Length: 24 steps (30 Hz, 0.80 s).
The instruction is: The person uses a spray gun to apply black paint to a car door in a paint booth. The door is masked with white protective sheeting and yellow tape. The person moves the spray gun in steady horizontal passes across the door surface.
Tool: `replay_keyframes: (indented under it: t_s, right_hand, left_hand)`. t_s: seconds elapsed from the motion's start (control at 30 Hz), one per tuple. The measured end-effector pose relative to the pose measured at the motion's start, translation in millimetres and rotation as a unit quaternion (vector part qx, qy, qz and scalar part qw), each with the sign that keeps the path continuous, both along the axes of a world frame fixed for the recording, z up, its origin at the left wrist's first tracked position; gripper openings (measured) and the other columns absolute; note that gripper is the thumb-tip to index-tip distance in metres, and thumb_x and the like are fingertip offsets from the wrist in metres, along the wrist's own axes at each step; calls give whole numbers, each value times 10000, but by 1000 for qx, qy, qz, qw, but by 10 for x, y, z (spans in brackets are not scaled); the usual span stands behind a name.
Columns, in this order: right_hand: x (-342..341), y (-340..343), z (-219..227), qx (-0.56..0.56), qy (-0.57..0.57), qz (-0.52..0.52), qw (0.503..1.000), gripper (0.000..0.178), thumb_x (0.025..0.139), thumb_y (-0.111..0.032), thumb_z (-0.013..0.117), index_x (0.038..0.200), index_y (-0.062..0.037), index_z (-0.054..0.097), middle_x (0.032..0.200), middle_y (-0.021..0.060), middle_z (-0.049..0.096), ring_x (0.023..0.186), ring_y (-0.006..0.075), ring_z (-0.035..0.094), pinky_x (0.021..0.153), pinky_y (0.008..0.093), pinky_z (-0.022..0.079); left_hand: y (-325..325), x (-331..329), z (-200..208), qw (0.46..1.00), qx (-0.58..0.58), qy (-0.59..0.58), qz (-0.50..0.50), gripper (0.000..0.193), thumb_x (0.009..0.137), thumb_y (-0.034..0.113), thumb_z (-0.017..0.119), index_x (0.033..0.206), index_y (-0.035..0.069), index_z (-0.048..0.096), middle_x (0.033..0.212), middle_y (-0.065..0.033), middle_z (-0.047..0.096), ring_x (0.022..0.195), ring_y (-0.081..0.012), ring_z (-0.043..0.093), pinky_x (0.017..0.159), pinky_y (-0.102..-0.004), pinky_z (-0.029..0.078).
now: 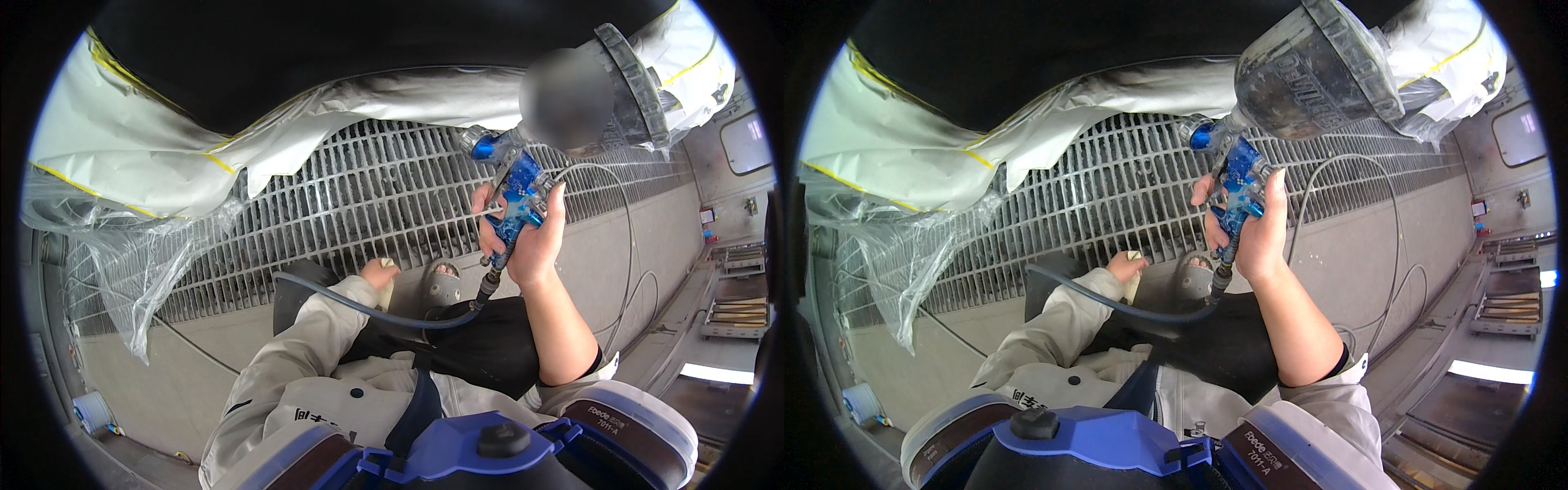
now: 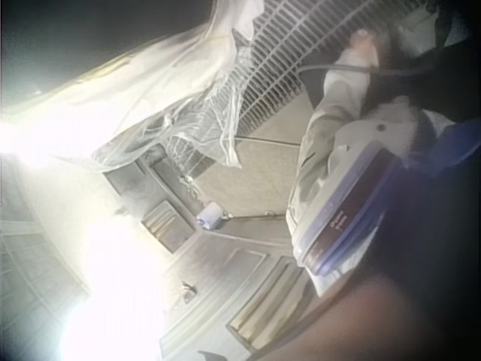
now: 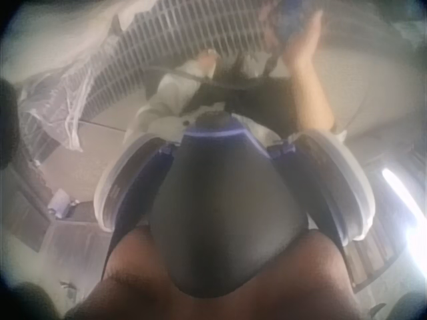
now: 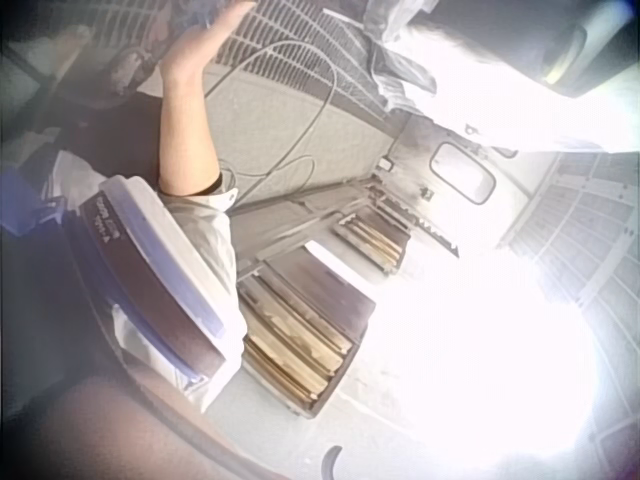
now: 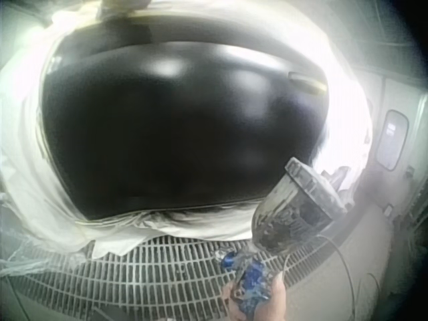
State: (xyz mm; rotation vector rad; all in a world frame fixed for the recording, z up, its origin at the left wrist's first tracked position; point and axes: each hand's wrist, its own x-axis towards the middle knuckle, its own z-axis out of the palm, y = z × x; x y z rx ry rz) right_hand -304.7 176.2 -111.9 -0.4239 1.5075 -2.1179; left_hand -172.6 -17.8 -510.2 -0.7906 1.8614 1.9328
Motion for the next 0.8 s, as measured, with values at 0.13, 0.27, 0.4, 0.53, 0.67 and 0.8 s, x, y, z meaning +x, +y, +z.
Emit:
replay_keyframes:
  t_s: [0.13, 0.27, 0.4, 0.53, 0.67, 0.8]
  right_hand:
    - [-6, -8, 10, -3, 4, 2, 1000, 955, 1007, -831, 143, 1145, 16, 563, 991, 122, 649, 473, 114, 441, 456, 279, 438]
    - [-16, -11, -1, -1, -3, 7, 1000, 967, 1004, -836, 140, 1139, 22, 564, 991, 121, 648, 474, 112, 442, 461, 279, 440]
    - [-17, 5, -15, 2, 3, 8, 1000, 984, 998, -845, 134, 1131, 30, 565, 997, 121, 646, 478, 110, 444, 466, 280, 441]
    - [-11, 14, -14, 8, 9, 8, 1000, 984, 1001, -842, 134, 1161, 30, 561, 1000, 126, 645, 478, 109, 443, 465, 281, 443]
    - [-2, 20, -1, -2, 1, -2, 1000, 965, 1011, -828, 138, 1215, 20, 550, 997, 132, 644, 473, 108, 436, 460, 282, 446]
    - [3, 21, 2, -9, -6, -1, 1000, 956, 1016, -821, 137, 1234, 15, 546, 994, 135, 646, 471, 107, 434, 457, 280, 449]
  left_hand:
    - [-7, 3, -14, 1000, 7, 1, 6, 201, 842, 196, 767, 927, 15, 773, 837, -112, 758, 759, -236, 716, 714, -399, 553]
    - [-10, 3, -8, 1000, 5, 3, -3, 195, 844, 190, 765, 930, 16, 772, 833, -110, 757, 751, -232, 713, 707, -398, 551]
    - [25, 18, 24, 1000, 15, 6, 15, 200, 846, 190, 768, 939, 14, 771, 835, -113, 757, 751, -234, 712, 707, -399, 551]
    - [26, 12, 34, 1000, 9, 5, 11, 204, 848, 191, 771, 949, 14, 772, 839, -110, 757, 764, -235, 714, 713, -396, 552]
    - [15, -8, 13, 1000, -10, -6, -3, 205, 853, 191, 769, 960, 17, 775, 846, -104, 759, 775, -230, 718, 720, -394, 552]
    - [16, -7, 14, 1000, 6, 7, 4, 196, 853, 193, 766, 946, 21, 776, 843, -99, 760, 772, -225, 720, 719, -394, 552]
